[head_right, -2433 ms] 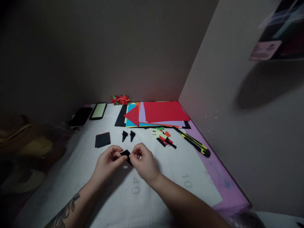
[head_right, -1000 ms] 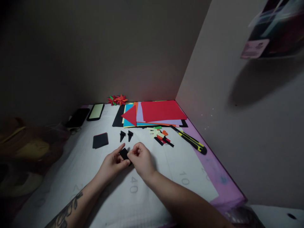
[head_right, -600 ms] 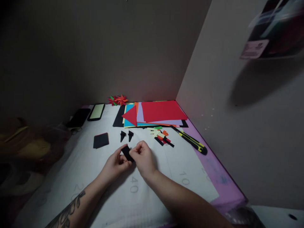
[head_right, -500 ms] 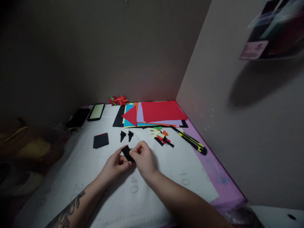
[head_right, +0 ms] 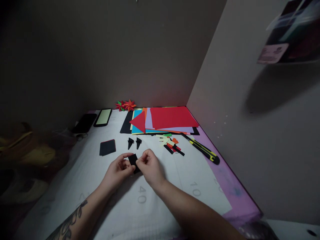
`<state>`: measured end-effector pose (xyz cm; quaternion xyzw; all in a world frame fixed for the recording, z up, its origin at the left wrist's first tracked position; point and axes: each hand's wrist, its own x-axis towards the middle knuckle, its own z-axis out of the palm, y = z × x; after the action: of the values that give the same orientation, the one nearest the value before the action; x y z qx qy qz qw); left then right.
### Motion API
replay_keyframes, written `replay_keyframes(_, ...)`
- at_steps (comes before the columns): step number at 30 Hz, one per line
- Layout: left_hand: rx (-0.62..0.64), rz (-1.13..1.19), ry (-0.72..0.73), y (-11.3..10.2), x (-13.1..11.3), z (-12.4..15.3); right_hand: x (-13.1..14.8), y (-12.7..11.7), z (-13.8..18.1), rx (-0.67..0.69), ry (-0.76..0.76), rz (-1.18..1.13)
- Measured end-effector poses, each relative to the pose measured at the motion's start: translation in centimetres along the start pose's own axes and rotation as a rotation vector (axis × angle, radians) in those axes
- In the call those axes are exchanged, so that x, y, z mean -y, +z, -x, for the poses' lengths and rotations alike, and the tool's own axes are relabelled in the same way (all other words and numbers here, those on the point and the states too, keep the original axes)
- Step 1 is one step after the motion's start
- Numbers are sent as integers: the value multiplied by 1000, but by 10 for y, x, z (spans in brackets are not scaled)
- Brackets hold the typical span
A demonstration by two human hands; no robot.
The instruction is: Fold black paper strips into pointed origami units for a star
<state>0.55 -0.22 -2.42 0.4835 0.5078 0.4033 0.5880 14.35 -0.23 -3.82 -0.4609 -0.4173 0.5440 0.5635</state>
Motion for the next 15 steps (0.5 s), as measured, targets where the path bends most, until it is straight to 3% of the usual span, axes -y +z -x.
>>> replay_keyframes(15,-15,-18,102,-5,4,-3,-4,-3,2,30,34,52)
